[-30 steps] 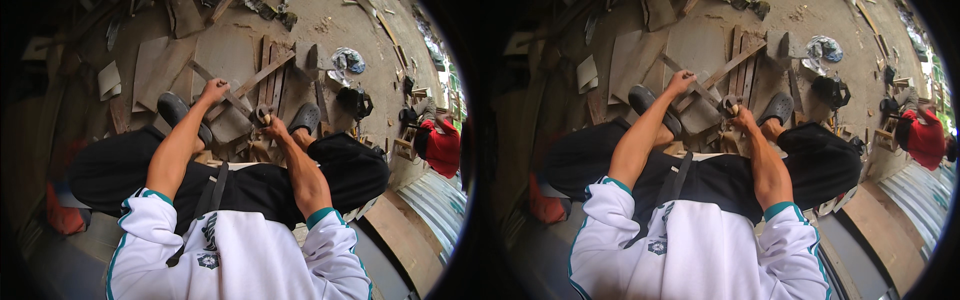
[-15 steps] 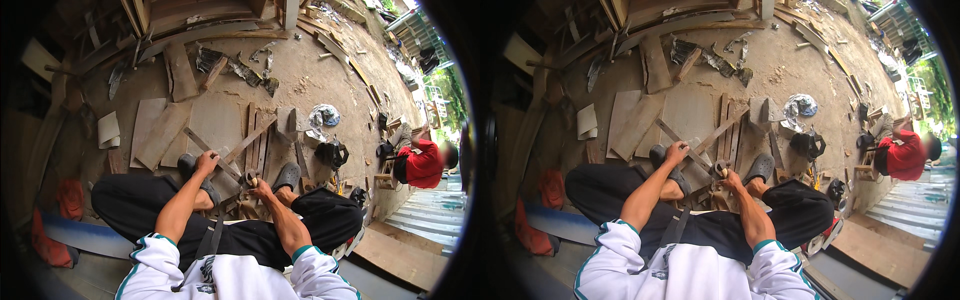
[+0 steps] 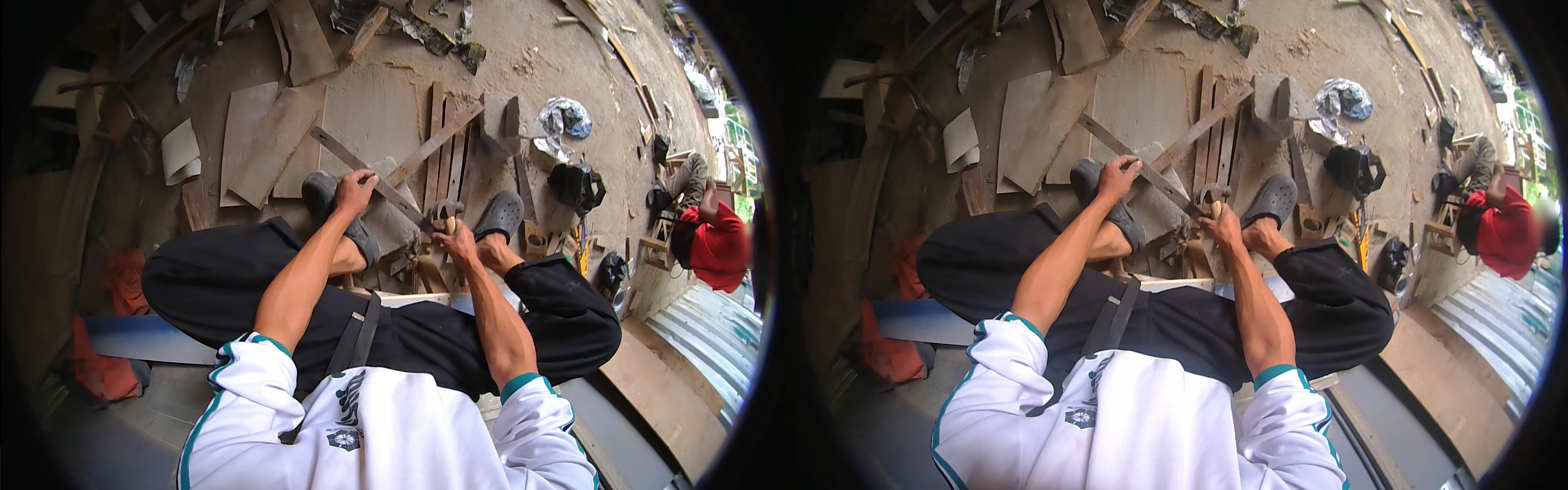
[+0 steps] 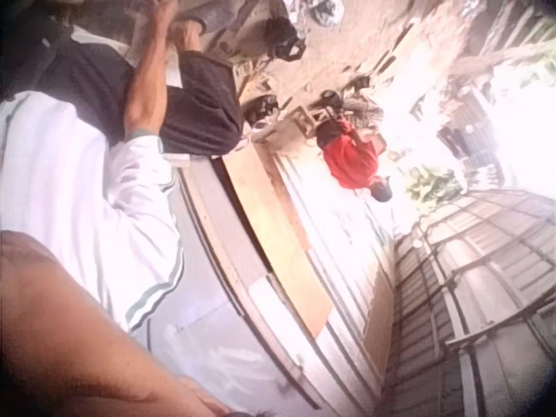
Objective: The person sits on the ground and uses a hammer to repeatedly strike a long, thin piece of wood resting on a concrete block. The person adjusts the wood's position several times and continues hammering along its length.
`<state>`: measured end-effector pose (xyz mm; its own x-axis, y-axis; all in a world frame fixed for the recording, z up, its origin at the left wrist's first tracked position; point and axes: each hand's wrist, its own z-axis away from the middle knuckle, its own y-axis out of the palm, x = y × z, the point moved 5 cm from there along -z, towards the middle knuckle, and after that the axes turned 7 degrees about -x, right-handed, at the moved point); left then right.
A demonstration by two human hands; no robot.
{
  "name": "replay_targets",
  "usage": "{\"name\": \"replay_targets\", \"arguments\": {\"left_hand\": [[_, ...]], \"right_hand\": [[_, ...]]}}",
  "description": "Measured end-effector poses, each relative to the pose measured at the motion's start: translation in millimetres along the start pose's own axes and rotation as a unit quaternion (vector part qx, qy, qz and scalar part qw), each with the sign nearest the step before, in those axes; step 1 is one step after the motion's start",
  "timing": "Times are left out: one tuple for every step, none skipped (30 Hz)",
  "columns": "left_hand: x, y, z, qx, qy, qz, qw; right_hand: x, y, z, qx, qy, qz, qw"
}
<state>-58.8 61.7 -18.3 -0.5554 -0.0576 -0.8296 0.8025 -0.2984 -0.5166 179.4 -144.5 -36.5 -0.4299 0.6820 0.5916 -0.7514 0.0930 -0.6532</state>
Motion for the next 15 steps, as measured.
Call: {"name": "replay_targets", "arguments": {"left_hand": [[-2,4,-1,0.005,-0.004,0.006,1.0],[-3,8,-1,0.01,-0.009,0.012,1.0],[-5,10,-2,0.019,-0.012,0.004,1.0],[-7,12,-2,0.025,-0.003,-0.003,1.0],[-9,13,-1,0.031,0.006,-0.009,0.999],[-7,12,0,0.033,0.011,-0.018,0.999],[-5,13,-2,0.029,0.022,-0.021,0.999],[0,13,-3,0.031,0.016,-0.015,0.999],[1,16,-2,0.036,0.01,-0.006,0.999],[2,19,-2,0.04,0.005,0.004,0.999],[2,21,-3,0.039,0.002,0.014,0.999],[2,21,-3,0.039,0.004,0.006,0.999],[1,21,-3,0.038,0.006,-0.002,0.999],[1,21,-2,0.038,0.008,-0.01,0.999],[3,22,-3,0.045,0.006,-0.012,0.999]], "right_hand": [[-6,0,0,-0.006,0.008,0.003,1.0],[-12,-1,0,-0.012,0.016,0.006,1.0],[-16,-1,-2,-0.015,0.028,-0.009,0.999],[-19,0,-3,-0.026,0.033,-0.001,0.999],[-23,0,-4,-0.037,0.039,0.009,0.999],[-20,0,-3,-0.042,0.042,0.017,0.998],[-14,-2,-3,-0.049,0.044,0.04,0.997],[-14,1,-4,-0.047,0.047,0.024,0.997],[-19,1,-4,-0.047,0.053,0.01,0.997],[-23,1,-5,-0.047,0.059,-0.003,0.997],[-27,1,-5,-0.048,0.06,-0.016,0.997],[-26,2,-6,-0.042,0.059,-0.011,0.997],[-25,2,-6,-0.037,0.057,-0.006,0.998],[-24,2,-5,-0.031,0.055,-0.001,0.998],[-20,0,-3,-0.04,0.041,0.007,0.998]]}}
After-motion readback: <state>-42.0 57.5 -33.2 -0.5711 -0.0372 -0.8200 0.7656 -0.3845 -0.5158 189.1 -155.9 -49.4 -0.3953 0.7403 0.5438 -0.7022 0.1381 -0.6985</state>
